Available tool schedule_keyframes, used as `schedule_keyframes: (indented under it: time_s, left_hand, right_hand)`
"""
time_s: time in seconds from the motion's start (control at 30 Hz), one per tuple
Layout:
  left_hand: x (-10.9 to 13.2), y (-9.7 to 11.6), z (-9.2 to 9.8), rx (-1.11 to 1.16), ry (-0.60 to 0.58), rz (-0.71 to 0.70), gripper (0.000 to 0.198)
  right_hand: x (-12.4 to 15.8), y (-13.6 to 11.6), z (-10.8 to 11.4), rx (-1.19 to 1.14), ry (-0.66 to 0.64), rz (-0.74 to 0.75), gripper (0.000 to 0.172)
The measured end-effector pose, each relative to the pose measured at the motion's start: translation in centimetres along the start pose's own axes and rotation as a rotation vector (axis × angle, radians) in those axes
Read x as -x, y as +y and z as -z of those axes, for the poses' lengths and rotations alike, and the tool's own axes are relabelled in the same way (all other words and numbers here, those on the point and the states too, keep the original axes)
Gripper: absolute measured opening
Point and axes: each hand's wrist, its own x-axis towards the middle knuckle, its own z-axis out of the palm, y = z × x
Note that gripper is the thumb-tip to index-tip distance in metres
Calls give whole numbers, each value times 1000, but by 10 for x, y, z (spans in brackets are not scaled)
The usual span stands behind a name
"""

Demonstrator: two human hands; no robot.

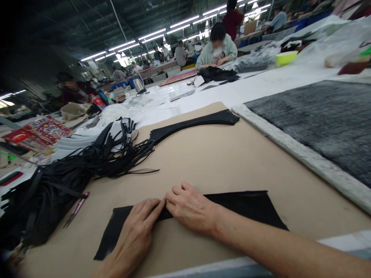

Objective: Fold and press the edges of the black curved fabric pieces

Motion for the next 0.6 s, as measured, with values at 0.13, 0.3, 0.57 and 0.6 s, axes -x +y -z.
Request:
schedule_keyframes:
  time_s: [0.13,0.3,0.57,0.6]
  left_hand:
    - [1,-3,-3,-43,-17,-80,44]
    - [29,-35,15,-117,-100,1,47]
    - [13,-3,10,-2,14,155,47]
    - [7,6,4,47,1,154,49]
  right_hand:
    - [0,0,0,-14,1,2,7]
    - [1,3,-1,-33,-2,5,8]
    - [0,2,1,-46,0,-2,11]
    - [-1,2,2,-46,-6,-6,11]
